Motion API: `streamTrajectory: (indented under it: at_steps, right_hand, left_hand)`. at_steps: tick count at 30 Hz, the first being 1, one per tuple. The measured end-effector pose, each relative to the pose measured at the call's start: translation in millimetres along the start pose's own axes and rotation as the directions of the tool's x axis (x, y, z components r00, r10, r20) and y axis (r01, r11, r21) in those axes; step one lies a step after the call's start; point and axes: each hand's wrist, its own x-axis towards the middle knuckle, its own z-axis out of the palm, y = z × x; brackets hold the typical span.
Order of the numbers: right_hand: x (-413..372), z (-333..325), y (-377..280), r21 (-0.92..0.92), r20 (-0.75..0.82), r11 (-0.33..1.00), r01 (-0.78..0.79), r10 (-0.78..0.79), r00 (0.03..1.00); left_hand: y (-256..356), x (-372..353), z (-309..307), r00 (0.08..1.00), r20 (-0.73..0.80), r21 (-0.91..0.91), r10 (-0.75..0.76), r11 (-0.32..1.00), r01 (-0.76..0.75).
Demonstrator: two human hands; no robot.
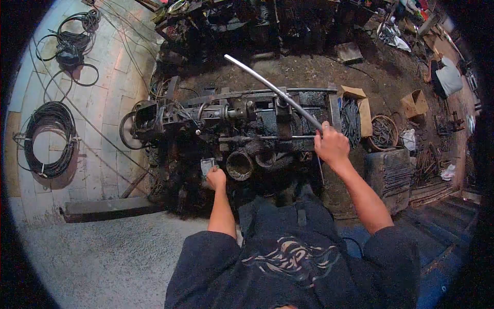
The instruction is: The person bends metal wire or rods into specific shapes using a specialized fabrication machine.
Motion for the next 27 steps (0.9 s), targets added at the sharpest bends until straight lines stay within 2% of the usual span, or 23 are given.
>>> streamTrajectory:
  at_steps: [13,17,22,27]
  right_hand:
    - [0.5,-0.5,-3.1,-0.003,0.005,1.0,-0.021,0.021,1.0]
    - [0.0,-2.9,-4.8,0.004,0.03,0.999,-0.036,0.036,0.999]
    - [1.1,-4.9,-5.0,0.007,0.035,0.999,-0.035,0.034,0.999]
    - [0.3,-2.9,-4.4,-0.012,0.023,1.0,-0.015,0.015,1.0]
  left_hand:
    - [-0.1,0.7,0.3,1.0,0.003,0.011,0.026,1.0,-0.026]
    - [4.0,-2.4,-3.0,1.0,0.009,0.008,-0.012,1.0,0.012]
    - [-4.0,1.7,2.8,0.997,-0.037,0.003,0.069,0.998,-0.069]
    - [-5.7,4.0,6.6,0.998,-0.025,0.01,0.053,0.999,-0.053]
